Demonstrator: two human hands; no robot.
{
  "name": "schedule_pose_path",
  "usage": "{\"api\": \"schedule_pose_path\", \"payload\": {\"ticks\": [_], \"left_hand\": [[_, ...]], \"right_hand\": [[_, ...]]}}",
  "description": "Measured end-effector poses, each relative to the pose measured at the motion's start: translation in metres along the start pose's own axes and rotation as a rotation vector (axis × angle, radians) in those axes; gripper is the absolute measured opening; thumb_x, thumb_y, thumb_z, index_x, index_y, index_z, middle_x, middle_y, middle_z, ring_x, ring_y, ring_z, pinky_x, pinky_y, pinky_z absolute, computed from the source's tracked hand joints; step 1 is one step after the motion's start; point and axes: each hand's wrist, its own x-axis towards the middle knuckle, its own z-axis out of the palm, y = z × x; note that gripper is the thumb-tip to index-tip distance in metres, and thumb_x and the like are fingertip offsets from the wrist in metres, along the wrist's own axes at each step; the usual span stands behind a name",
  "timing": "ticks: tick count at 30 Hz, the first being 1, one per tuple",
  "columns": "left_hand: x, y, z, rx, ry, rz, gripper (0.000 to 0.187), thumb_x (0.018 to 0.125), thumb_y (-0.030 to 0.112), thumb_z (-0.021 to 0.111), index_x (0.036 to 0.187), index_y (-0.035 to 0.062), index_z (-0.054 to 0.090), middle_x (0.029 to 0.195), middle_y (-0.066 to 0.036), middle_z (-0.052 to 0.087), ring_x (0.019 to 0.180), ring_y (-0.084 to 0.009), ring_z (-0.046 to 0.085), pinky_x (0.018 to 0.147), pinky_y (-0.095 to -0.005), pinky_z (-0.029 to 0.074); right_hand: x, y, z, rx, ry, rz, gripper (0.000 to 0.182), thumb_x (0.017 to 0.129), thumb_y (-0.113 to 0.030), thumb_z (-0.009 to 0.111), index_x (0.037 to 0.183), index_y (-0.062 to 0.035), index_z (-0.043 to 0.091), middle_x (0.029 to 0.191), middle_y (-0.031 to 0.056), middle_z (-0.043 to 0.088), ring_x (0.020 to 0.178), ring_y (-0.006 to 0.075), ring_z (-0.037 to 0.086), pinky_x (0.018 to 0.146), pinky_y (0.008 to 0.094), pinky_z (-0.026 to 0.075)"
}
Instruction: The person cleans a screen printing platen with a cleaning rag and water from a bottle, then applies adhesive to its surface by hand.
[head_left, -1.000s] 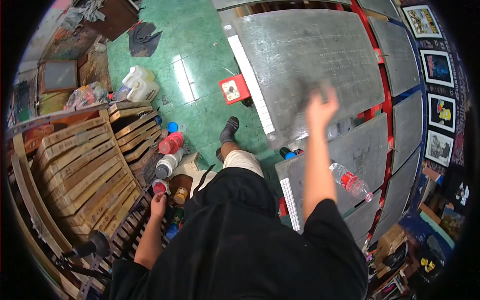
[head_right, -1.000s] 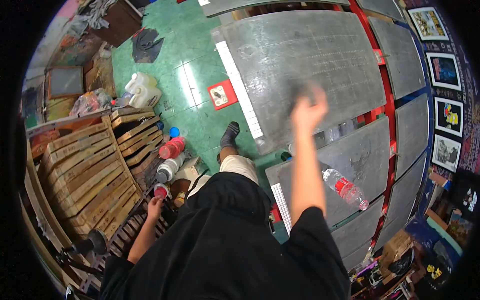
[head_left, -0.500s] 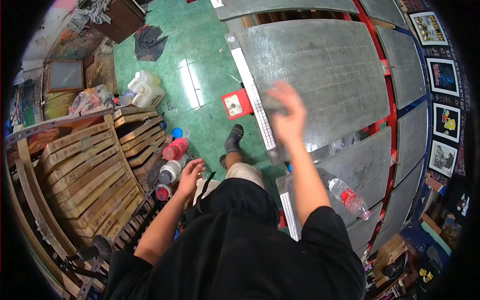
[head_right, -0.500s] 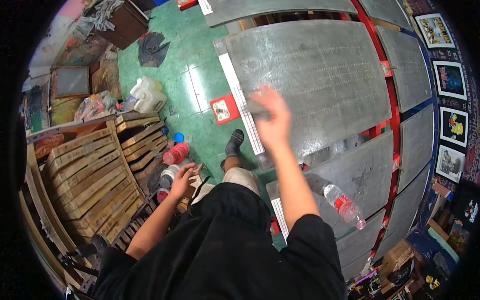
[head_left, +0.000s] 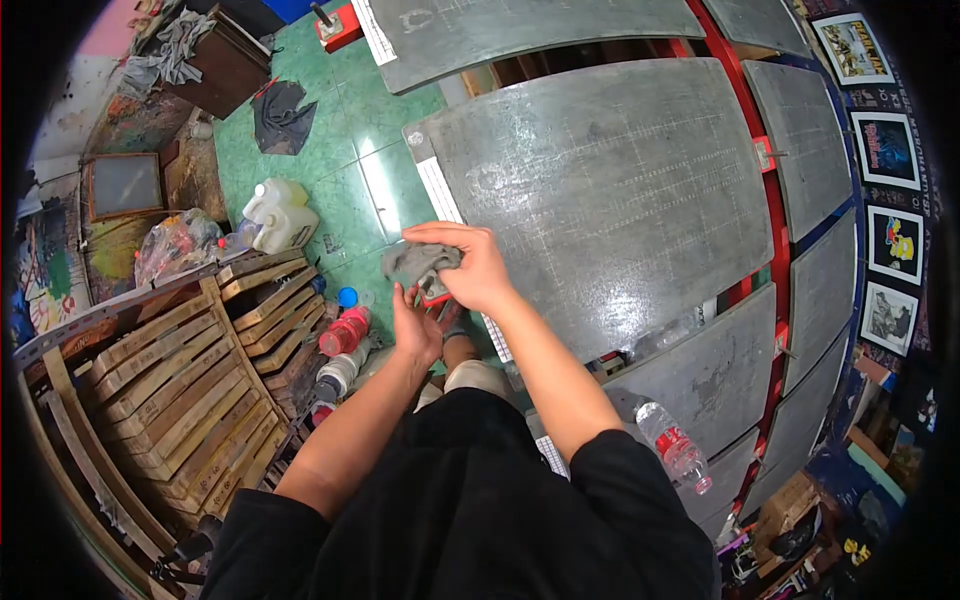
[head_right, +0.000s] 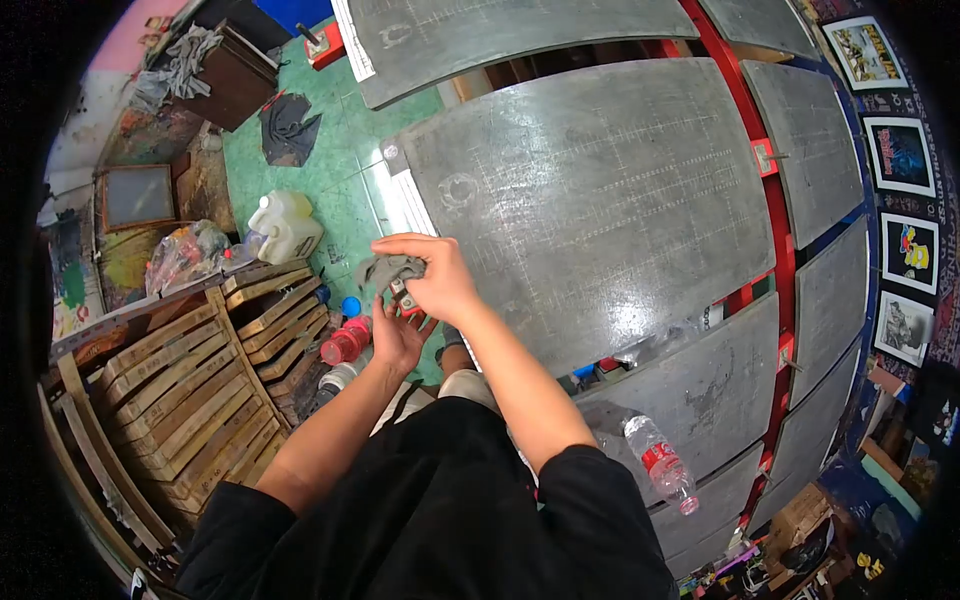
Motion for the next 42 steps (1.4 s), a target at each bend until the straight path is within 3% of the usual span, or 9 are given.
{"api": "schedule_pose_path", "payload": {"ticks": [8,11,15,18,25,28,31,37,42], "left_hand": [[0.037,-0.010,0.023,0.164,0.156,0.077,0.046,0.107,0.057,0.035,0.126,0.0233,0.060,0.130,-0.003,0.067,0.118,-0.0233,0.064,0.102,-0.0555,0.049],[0.055,-0.027,0.016,0.147,0.385,0.417,0.045,0.108,0.039,0.040,0.103,0.0034,0.068,0.096,-0.009,0.070,0.081,-0.0214,0.070,0.073,-0.0379,0.059],[0.044,-0.020,0.024,0.206,0.404,0.395,0.046,0.108,0.038,0.041,0.104,0.0010,0.068,0.097,-0.009,0.070,0.080,-0.0211,0.069,0.068,-0.0392,0.059],[0.036,-0.010,0.025,0.289,0.416,0.333,0.048,0.108,0.039,0.042,0.103,-0.0008,0.068,0.098,-0.011,0.070,0.078,-0.0215,0.067,0.068,-0.0399,0.058],[0.065,-0.032,-0.004,0.539,0.564,0.511,0.046,0.104,0.031,0.043,0.096,-0.0062,0.070,0.089,-0.020,0.071,0.079,-0.0287,0.065,0.078,-0.0457,0.051],[0.061,-0.030,-0.002,0.584,0.573,0.531,0.045,0.103,0.028,0.042,0.098,-0.0069,0.070,0.090,-0.023,0.071,0.080,-0.0328,0.064,0.081,-0.0488,0.050],[0.063,-0.032,0.002,0.517,0.560,0.526,0.045,0.103,0.027,0.041,0.098,-0.0067,0.070,0.091,-0.024,0.072,0.081,-0.0337,0.064,0.080,-0.0493,0.050],[0.063,-0.031,-0.014,0.541,0.483,0.528,0.045,0.104,0.027,0.040,0.099,-0.0054,0.070,0.093,-0.021,0.072,0.082,-0.0289,0.065,0.076,-0.0456,0.053],[0.052,0.002,0.002,0.276,0.448,0.237,0.042,0.100,0.035,0.050,0.105,-0.0020,0.069,0.098,-0.013,0.072,0.084,-0.0244,0.067,0.074,-0.0415,0.056]], "right_hand": [[0.015,0.021,-0.173,-0.598,1.154,0.181,0.036,0.089,0.006,0.062,0.122,0.0002,0.074,0.122,0.0190,0.075,0.118,0.0320,0.071,0.106,0.0385,0.052],[0.048,0.026,-0.123,-0.714,0.881,0.046,0.051,0.088,0.008,0.055,0.136,-0.0025,0.066,0.137,0.0183,0.068,0.131,0.0333,0.063,0.113,0.0403,0.047],[0.084,0.034,0.015,-0.131,-0.131,-0.103,0.054,0.074,0.013,0.056,0.122,-0.0033,0.074,0.131,0.0151,0.072,0.124,0.0321,0.067,0.111,0.0382,0.048],[0.079,-0.018,0.034,0.041,-0.231,-0.227,0.058,0.070,0.016,0.054,0.121,-0.0039,0.075,0.123,0.0118,0.076,0.120,0.0269,0.069,0.109,0.0380,0.050],[0.027,-0.006,-0.219,-0.164,1.172,-0.061,0.037,0.089,0.001,0.065,0.124,-0.0035,0.072,0.114,0.0059,0.074,0.105,0.0178,0.067,0.096,0.0349,0.052],[0.011,0.043,-0.316,-0.990,1.341,0.264,0.039,0.083,0.001,0.063,0.121,0.0009,0.073,0.121,0.0214,0.075,0.113,0.0380,0.072,0.101,0.0448,0.054],[0.047,0.020,-0.256,-0.892,1.125,0.150,0.042,0.081,0.003,0.060,0.120,0.0009,0.074,0.118,0.0226,0.076,0.111,0.0370,0.073,0.099,0.0449,0.055],[0.115,0.005,0.010,-0.176,-0.222,-0.181,0.057,0.069,0.015,0.057,0.117,-0.0088,0.076,0.128,0.0153,0.073,0.120,0.0342,0.068,0.106,0.0393,0.053],[0.078,-0.038,-0.040,0.184,0.131,0.079,0.047,0.075,0.011,0.062,0.115,-0.0077,0.078,0.119,0.0068,0.077,0.111,0.0208,0.072,0.102,0.0349,0.053]]}}
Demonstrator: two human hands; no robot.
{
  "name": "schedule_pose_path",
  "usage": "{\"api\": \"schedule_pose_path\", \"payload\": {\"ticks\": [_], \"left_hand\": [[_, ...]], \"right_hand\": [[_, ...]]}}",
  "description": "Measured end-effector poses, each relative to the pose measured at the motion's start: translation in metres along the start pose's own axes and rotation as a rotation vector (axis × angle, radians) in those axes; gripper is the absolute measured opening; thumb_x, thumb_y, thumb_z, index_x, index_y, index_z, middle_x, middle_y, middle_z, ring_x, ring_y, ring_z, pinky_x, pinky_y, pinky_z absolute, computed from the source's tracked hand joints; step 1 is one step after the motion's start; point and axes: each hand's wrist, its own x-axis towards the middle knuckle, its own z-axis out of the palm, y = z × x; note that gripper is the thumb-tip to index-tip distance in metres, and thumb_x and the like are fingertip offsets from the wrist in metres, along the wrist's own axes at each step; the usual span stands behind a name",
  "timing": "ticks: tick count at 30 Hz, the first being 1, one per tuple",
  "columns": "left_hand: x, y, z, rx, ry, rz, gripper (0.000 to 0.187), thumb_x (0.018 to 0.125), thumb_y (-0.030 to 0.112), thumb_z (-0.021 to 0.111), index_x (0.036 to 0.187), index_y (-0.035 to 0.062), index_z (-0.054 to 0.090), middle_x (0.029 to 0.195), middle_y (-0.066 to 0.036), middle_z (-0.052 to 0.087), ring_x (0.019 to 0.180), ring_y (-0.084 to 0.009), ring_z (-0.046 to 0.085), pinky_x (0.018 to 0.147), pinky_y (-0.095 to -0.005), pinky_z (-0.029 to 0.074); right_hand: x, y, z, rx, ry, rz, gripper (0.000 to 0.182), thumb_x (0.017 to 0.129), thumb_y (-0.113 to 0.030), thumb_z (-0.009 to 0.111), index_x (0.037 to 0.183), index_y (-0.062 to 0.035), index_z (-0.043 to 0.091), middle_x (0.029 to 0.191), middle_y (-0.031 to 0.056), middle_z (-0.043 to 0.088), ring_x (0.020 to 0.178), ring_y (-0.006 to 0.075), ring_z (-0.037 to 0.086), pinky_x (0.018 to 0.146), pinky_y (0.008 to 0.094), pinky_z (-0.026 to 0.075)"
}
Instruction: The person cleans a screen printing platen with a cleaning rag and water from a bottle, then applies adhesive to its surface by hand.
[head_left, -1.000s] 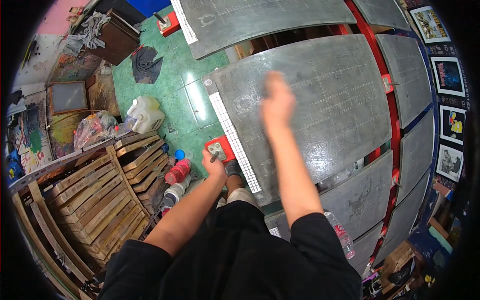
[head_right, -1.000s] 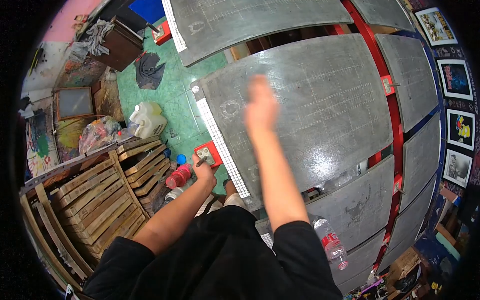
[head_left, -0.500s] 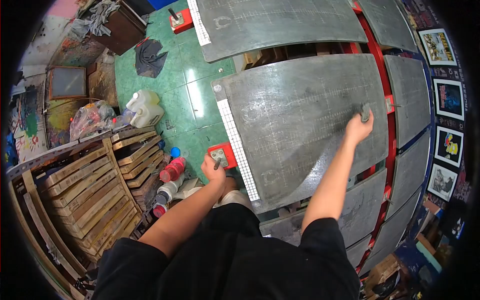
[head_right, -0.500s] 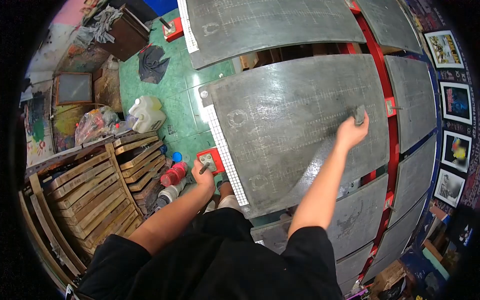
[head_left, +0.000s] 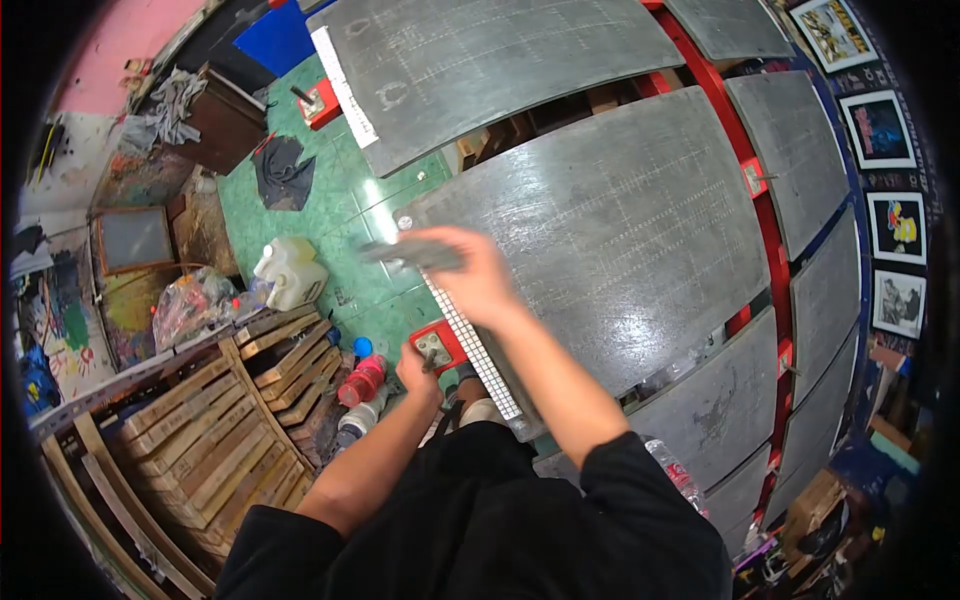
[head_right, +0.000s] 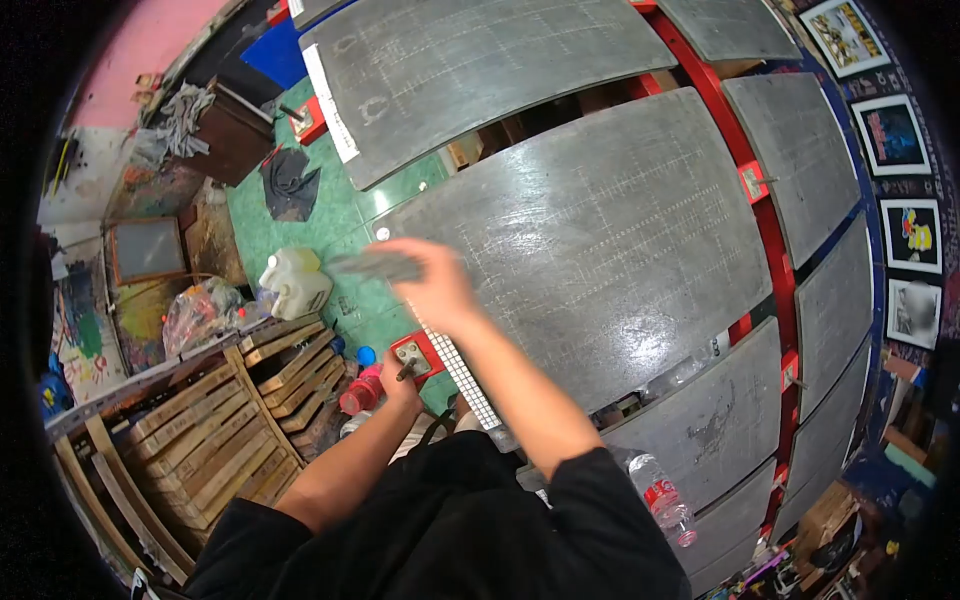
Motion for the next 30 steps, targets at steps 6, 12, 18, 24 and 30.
{"api": "schedule_pose_path", "payload": {"ticks": [6,12,18,24,30], "left_hand": [[-0.001,0.032,0.030,-0.149,0.005,-0.052,0.048,0.100,0.039,0.048,0.120,0.0002,0.069,0.107,-0.022,0.074,0.092,-0.0341,0.072,0.088,-0.0467,0.057],[0.007,0.030,0.028,-0.093,0.043,-0.046,0.053,0.103,0.041,0.044,0.121,-0.0021,0.069,0.098,-0.021,0.074,0.085,-0.0330,0.072,0.085,-0.0436,0.057],[0.060,-0.020,-0.007,-0.491,-0.328,-0.026,0.026,0.107,0.032,0.054,0.123,0.0173,0.068,0.110,-0.005,0.071,0.098,-0.0232,0.070,0.084,-0.0415,0.058],[0.001,0.037,0.027,-0.137,-0.031,-0.100,0.061,0.105,0.051,0.044,0.117,-0.0054,0.066,0.102,-0.021,0.074,0.093,-0.0346,0.072,0.091,-0.0462,0.057],[0.016,0.027,0.024,-0.102,0.017,-0.033,0.063,0.105,0.050,0.044,0.110,-0.0072,0.070,0.101,-0.021,0.074,0.091,-0.0328,0.072,0.090,-0.0450,0.057]], "right_hand": [[-0.040,0.044,-0.286,-0.558,1.316,-0.285,0.038,0.083,0.008,0.064,0.119,-0.0008,0.075,0.115,0.0105,0.077,0.106,0.0229,0.072,0.096,0.0358,0.055],[0.013,0.014,-0.159,-0.813,0.706,-0.074,0.049,0.075,0.013,0.056,0.118,0.0014,0.074,0.124,0.0199,0.073,0.120,0.0334,0.068,0.105,0.0406,0.052],[0.008,0.029,0.080,-0.007,-0.347,-0.097,0.042,0.073,0.007,0.059,0.110,-0.0034,0.077,0.110,0.0142,0.076,0.109,0.0302,0.072,0.100,0.0385,0.053],[-0.038,-0.018,-0.128,0.585,0.501,0.269,0.052,0.087,-0.006,0.075,0.137,-0.0034,0.058,0.118,0.0145,0.071,0.110,0.0229,0.069,0.093,0.0377,0.059],[-0.121,0.040,-0.365,-0.124,0.962,-0.092,0.059,0.099,-0.027,0.067,0.152,-0.0046,0.051,0.145,0.0160,0.061,0.134,0.0294,0.058,0.114,0.0400,0.043]]}}
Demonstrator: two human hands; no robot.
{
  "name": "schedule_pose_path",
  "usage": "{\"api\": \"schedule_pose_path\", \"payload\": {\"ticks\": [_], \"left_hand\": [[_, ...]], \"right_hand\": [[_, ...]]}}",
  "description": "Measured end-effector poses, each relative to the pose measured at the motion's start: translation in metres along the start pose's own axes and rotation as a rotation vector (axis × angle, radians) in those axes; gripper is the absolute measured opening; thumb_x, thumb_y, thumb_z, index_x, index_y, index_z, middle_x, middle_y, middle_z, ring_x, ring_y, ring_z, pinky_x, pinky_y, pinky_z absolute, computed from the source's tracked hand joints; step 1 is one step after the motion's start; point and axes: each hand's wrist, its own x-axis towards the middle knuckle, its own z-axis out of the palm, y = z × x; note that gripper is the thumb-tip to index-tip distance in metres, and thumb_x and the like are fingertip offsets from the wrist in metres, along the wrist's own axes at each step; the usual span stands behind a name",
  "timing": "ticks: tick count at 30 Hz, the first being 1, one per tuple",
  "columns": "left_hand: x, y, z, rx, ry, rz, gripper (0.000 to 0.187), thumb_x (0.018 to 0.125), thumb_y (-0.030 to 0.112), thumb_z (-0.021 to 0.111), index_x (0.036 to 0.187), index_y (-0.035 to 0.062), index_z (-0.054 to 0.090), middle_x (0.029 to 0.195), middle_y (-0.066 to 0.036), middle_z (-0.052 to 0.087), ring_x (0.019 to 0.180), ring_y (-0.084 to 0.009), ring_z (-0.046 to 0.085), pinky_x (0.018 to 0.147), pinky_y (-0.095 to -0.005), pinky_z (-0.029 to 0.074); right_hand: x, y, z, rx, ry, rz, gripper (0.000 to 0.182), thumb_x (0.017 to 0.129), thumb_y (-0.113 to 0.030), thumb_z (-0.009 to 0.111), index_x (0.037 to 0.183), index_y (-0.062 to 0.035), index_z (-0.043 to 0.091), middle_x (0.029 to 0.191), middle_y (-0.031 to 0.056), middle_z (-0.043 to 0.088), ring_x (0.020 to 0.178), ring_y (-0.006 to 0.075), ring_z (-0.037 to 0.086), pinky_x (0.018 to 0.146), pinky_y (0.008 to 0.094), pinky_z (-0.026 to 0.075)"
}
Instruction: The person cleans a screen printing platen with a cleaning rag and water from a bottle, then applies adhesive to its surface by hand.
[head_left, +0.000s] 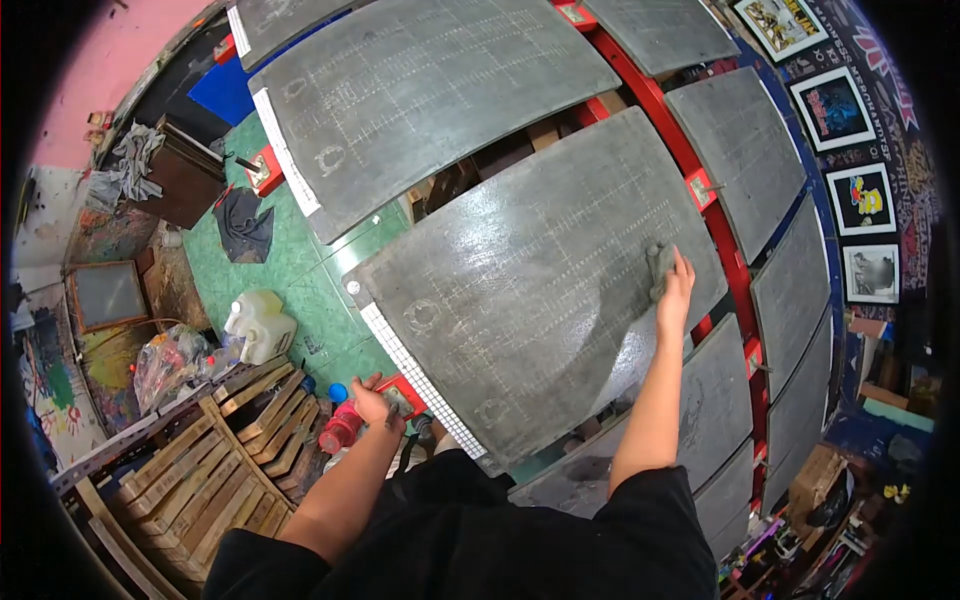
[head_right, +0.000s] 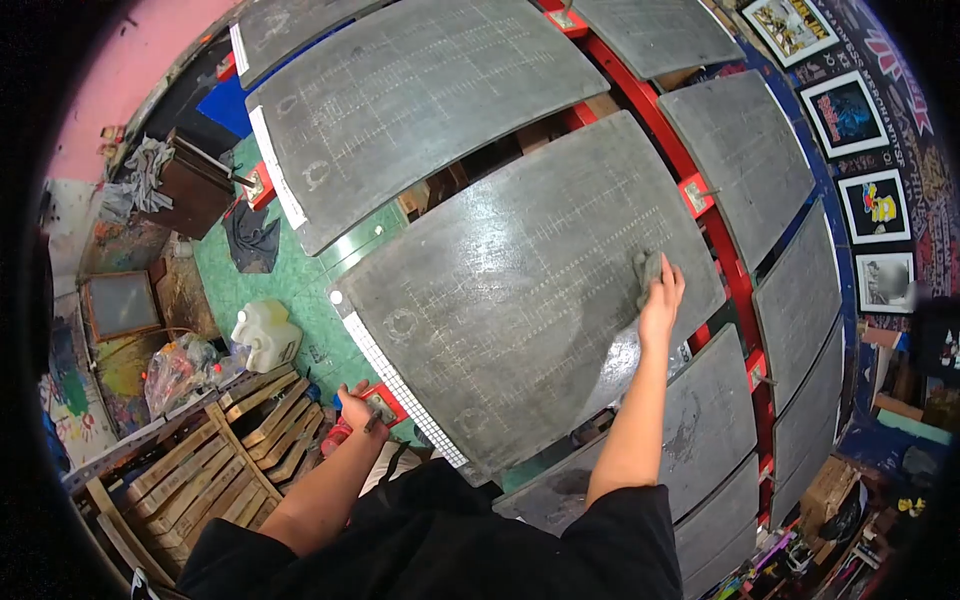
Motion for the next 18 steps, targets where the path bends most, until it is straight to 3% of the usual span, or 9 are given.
{"api": "schedule_pose_path", "payload": {"ticks": [2,4,6,9,11,13,15,16,18], "left_hand": [[-0.009,0.004,0.005,0.018,0.026,0.016,0.064,0.105,0.049,0.044,0.106,-0.0084,0.072,0.100,-0.021,0.075,0.087,-0.0315,0.071,0.087,-0.0438,0.057],[-0.013,0.005,0.008,0.023,0.036,0.025,0.064,0.104,0.048,0.045,0.107,-0.0089,0.073,0.100,-0.021,0.075,0.086,-0.0314,0.071,0.086,-0.0434,0.057],[-0.010,0.005,0.004,0.051,0.047,0.039,0.064,0.104,0.048,0.045,0.108,-0.0093,0.073,0.100,-0.021,0.075,0.085,-0.0313,0.071,0.086,-0.0430,0.057],[-0.003,0.001,0.002,0.081,0.043,0.082,0.063,0.104,0.047,0.045,0.106,-0.0094,0.073,0.101,-0.021,0.075,0.085,-0.0313,0.071,0.086,-0.0419,0.057],[0.003,-0.001,0.000,0.047,0.037,0.062,0.064,0.104,0.047,0.045,0.106,-0.0097,0.073,0.102,-0.022,0.075,0.085,-0.0308,0.070,0.087,-0.0416,0.057],[-0.006,0.006,0.003,0.010,0.026,0.014,0.058,0.104,0.047,0.048,0.104,-0.0045,0.074,0.101,-0.017,0.074,0.086,-0.0279,0.070,0.086,-0.0408,0.056],[0.012,-0.005,-0.006,0.013,-0.008,0.074,0.054,0.103,0.047,0.049,0.105,-0.0011,0.073,0.098,-0.014,0.074,0.086,-0.0267,0.070,0.084,-0.0420,0.056],[0.021,-0.005,-0.007,0.002,-0.032,0.126,0.051,0.103,0.048,0.050,0.105,0.0023,0.073,0.096,-0.011,0.073,0.086,-0.0256,0.070,0.083,-0.0432,0.056],[0.010,0.003,-0.005,0.025,-0.028,0.076,0.055,0.104,0.050,0.048,0.109,0.0009,0.071,0.099,-0.013,0.073,0.088,-0.0273,0.070,0.085,-0.0449,0.056]], "right_hand": [[-0.009,-0.024,0.009,-0.804,0.042,-0.282,0.061,0.097,-0.019,0.067,0.155,-0.0102,0.051,0.154,0.0197,0.053,0.143,0.0381,0.048,0.120,0.0460,0.036],[-0.013,-0.027,0.024,-0.871,0.046,-0.332,0.055,0.097,-0.017,0.065,0.151,-0.0119,0.056,0.154,0.0213,0.052,0.144,0.0422,0.047,0.120,0.0480,0.036],[-0.016,-0.004,0.035,-1.253,0.206,-0.518,0.052,0.096,-0.012,0.066,0.148,-0.0097,0.058,0.153,0.0200,0.053,0.142,0.0404,0.050,0.119,0.0474,0.038],[-0.031,-0.002,0.066,-0.849,0.160,-0.412,0.042,0.093,-0.007,0.060,0.134,-0.0053,0.067,0.143,0.0201,0.062,0.134,0.0389,0.057,0.116,0.0470,0.042],[-0.082,-0.009,0.152,-0.768,0.040,-0.387,0.033,0.097,-0.008,0.053,0.125,-0.0020,0.070,0.132,0.0206,0.068,0.126,0.0393,0.062,0.111,0.0443,0.046],[-0.160,0.002,0.253,-0.726,-0.434,-0.546,0.034,0.098,-0.004,0.050,0.125,-0.0055,0.071,0.133,0.0170,0.067,0.130,0.0353,0.059,0.114,0.0439,0.045],[-0.236,-0.024,0.334,-0.222,-1.143,-0.210,0.042,0.096,0.001,0.051,0.132,-0.0113,0.070,0.141,0.0132,0.065,0.137,0.0334,0.055,0.117,0.0416,0.043],[-0.270,-0.023,0.360,-0.048,-1.128,-0.486,0.043,0.097,0.000,0.055,0.136,-0.0118,0.069,0.143,0.0130,0.064,0.135,0.0334,0.058,0.116,0.0408,0.045],[-0.272,-0.077,0.358,0.168,-1.040,-0.217,0.041,0.096,-0.002,0.060,0.135,-0.0099,0.069,0.143,0.0132,0.065,0.131,0.0313,0.062,0.113,0.0401,0.048]]}}
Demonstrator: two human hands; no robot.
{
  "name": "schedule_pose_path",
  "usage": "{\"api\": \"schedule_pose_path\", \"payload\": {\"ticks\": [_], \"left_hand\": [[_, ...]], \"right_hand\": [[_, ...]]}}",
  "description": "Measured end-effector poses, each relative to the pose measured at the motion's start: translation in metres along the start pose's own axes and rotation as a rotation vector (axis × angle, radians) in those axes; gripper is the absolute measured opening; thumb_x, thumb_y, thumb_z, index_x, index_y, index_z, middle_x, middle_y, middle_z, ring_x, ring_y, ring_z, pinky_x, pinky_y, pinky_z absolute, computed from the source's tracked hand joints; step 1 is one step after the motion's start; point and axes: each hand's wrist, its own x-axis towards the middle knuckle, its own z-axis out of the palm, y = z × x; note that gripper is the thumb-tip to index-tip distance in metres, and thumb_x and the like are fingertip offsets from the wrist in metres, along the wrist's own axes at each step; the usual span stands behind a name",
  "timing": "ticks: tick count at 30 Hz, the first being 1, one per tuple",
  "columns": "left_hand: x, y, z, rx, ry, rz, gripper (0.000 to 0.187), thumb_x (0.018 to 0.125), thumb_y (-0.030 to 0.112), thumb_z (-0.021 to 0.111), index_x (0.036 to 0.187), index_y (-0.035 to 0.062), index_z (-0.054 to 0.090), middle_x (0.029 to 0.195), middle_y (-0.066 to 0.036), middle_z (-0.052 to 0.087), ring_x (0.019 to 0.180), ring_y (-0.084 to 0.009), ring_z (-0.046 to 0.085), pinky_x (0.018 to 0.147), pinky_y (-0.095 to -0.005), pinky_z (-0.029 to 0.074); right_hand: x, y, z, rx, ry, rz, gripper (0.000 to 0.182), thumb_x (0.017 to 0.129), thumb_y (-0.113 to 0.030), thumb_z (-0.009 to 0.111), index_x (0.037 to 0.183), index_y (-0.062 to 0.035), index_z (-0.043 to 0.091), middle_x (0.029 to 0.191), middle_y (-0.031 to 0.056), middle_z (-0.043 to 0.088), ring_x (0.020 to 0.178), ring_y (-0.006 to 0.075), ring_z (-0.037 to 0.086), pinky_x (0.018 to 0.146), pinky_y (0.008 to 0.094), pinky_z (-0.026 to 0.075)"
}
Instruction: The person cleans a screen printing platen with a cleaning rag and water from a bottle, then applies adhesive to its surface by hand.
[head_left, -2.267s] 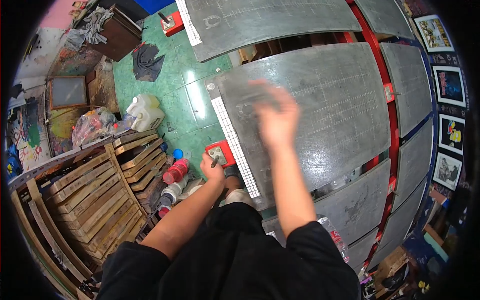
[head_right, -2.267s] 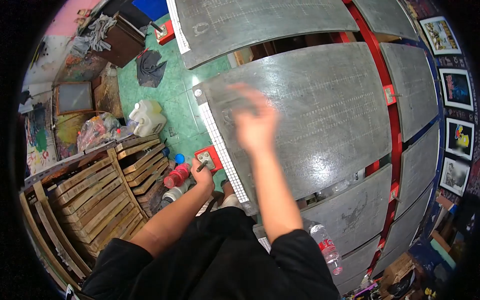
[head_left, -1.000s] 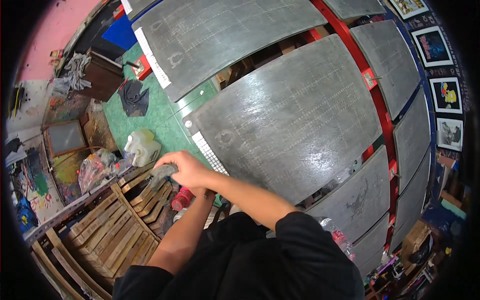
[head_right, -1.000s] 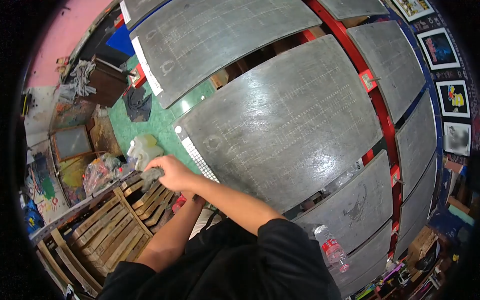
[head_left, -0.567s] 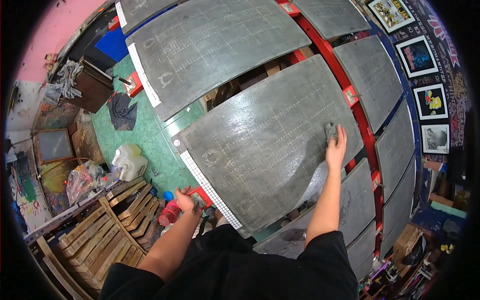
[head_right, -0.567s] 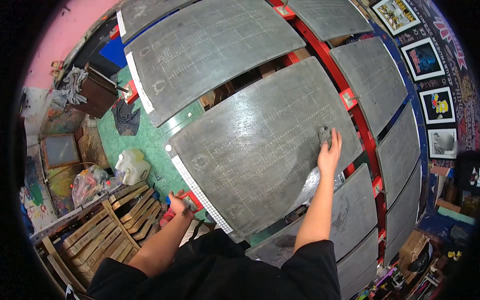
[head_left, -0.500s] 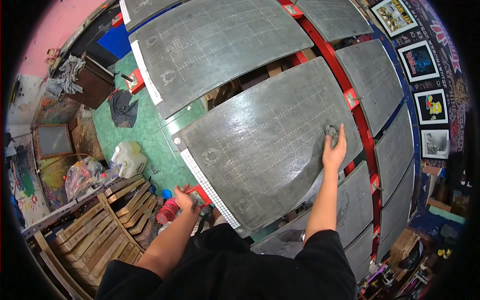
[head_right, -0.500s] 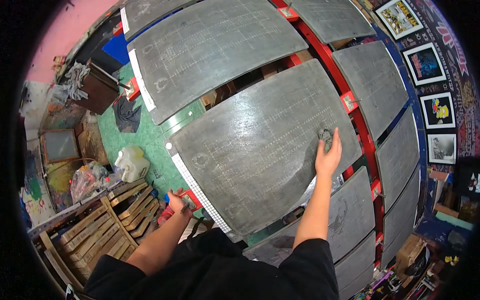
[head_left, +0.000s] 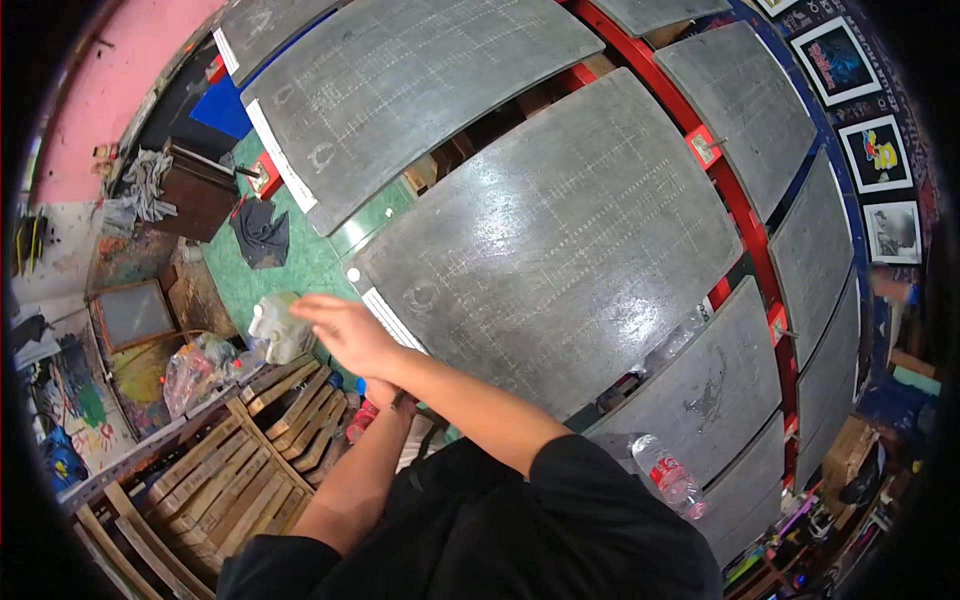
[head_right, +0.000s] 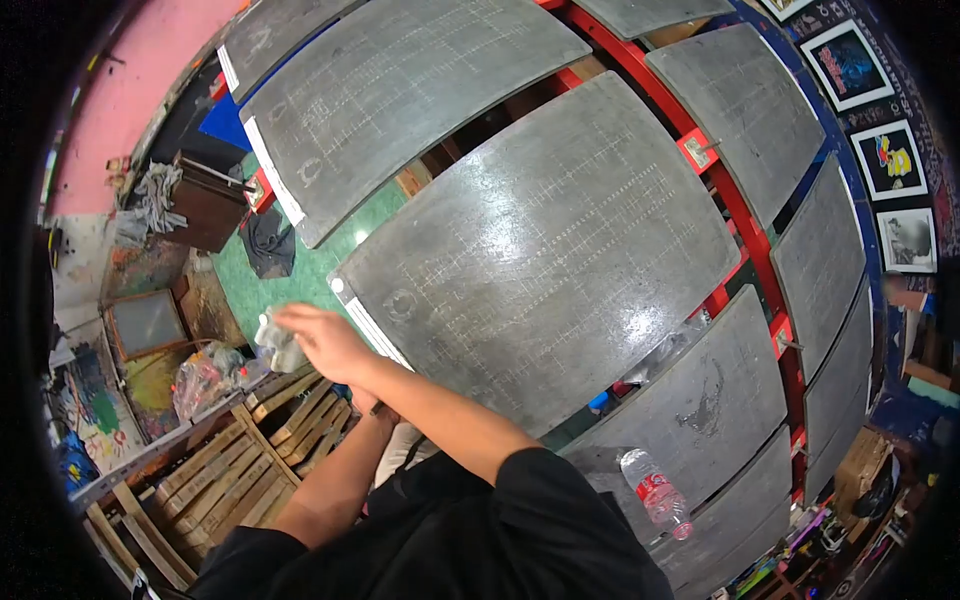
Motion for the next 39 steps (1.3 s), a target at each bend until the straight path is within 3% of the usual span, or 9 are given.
{"api": "schedule_pose_path", "payload": {"ticks": [2,4,8,11,16,19,26,34,39], "left_hand": [[-0.022,0.009,0.008,0.011,0.024,-0.125,0.064,0.104,0.056,0.044,0.117,-0.0018,0.069,0.103,-0.016,0.073,0.092,-0.0307,0.070,0.088,-0.0482,0.057],[-0.013,0.003,0.005,0.057,0.035,-0.065,0.068,0.105,0.054,0.042,0.113,-0.0067,0.070,0.109,-0.021,0.073,0.093,-0.0342,0.071,0.090,-0.0479,0.057],[-0.016,0.001,0.002,0.039,0.023,-0.041,0.065,0.104,0.052,0.042,0.108,-0.0060,0.072,0.104,-0.021,0.075,0.091,-0.0330,0.071,0.088,-0.0455,0.057],[-0.023,0.002,0.008,0.039,0.036,-0.031,0.064,0.104,0.050,0.043,0.105,-0.0071,0.072,0.098,-0.021,0.075,0.086,-0.0324,0.072,0.085,-0.0449,0.058],[-0.023,0.004,0.011,0.060,0.090,0.013,0.062,0.105,0.047,0.045,0.099,-0.0086,0.072,0.091,-0.022,0.075,0.080,-0.0322,0.072,0.081,-0.0457,0.058],[-0.023,0.001,0.012,0.020,0.089,-0.001,0.063,0.106,0.044,0.044,0.095,-0.0100,0.073,0.087,-0.023,0.075,0.076,-0.0319,0.073,0.079,-0.0431,0.058],[-0.001,-0.018,0.002,-0.032,0.047,-0.048,0.060,0.106,0.046,0.045,0.091,-0.0057,0.074,0.087,-0.018,0.076,0.078,-0.0287,0.071,0.079,-0.0406,0.056],[0.027,0.003,-0.021,0.345,-0.491,-0.129,0.032,0.104,0.029,0.059,0.112,0.0016,0.074,0.099,-0.011,0.075,0.077,-0.0182,0.070,0.074,-0.0310,0.055],[0.076,0.103,-0.061,0.706,-0.620,0.211,0.029,0.103,0.020,0.066,0.125,0.0017,0.069,0.108,-0.008,0.073,0.096,-0.0150,0.068,0.082,-0.0306,0.056]], "right_hand": [[0.001,-0.009,-0.069,0.345,0.311,0.192,0.033,0.097,-0.006,0.064,0.130,-0.0054,0.070,0.137,0.0115,0.069,0.126,0.0249,0.065,0.108,0.0386,0.051],[-0.008,-0.024,-0.202,-0.782,0.717,-0.021,0.036,0.095,0.002,0.064,0.131,0.0022,0.065,0.131,0.0169,0.070,0.120,0.0234,0.066,0.106,0.0386,0.051],[-0.054,0.039,-0.451,-0.916,1.496,0.251,0.040,0.095,-0.008,0.065,0.133,0.0016,0.067,0.132,0.0246,0.069,0.125,0.0410,0.064,0.108,0.0469,0.049],[-0.026,0.064,-0.435,-1.251,1.039,0.226,0.032,0.096,-0.011,0.060,0.124,-0.0005,0.072,0.122,0.0251,0.071,0.117,0.0406,0.066,0.105,0.0480,0.049],[0.007,0.056,-0.167,-0.601,-0.082,0.003,0.042,0.092,0.003,0.055,0.129,-0.0107,0.071,0.134,0.0156,0.068,0.128,0.0336,0.063,0.111,0.0438,0.048],[-0.023,0.035,-0.097,-0.473,-0.260,-0.113,0.044,0.093,-0.003,0.060,0.134,-0.0153,0.069,0.148,0.0101,0.060,0.141,0.0323,0.053,0.117,0.0475,0.043],[-0.030,0.010,-0.112,-0.803,-0.065,-0.006,0.044,0.093,-0.023,0.071,0.137,-0.0154,0.067,0.166,0.0155,0.039,0.155,0.0386,0.032,0.124,0.0571,0.029],[-0.012,0.014,-0.135,-0.505,-0.022,0.036,0.028,0.081,0.005,0.065,0.104,-0.0071,0.073,0.117,0.0134,0.073,0.120,0.0386,0.066,0.108,0.0461,0.051],[0.118,0.028,-0.312,-0.686,0.984,-0.117,0.035,0.093,-0.001,0.069,0.127,0.0035,0.065,0.129,0.0155,0.069,0.123,0.0284,0.063,0.110,0.0420,0.046]]}}
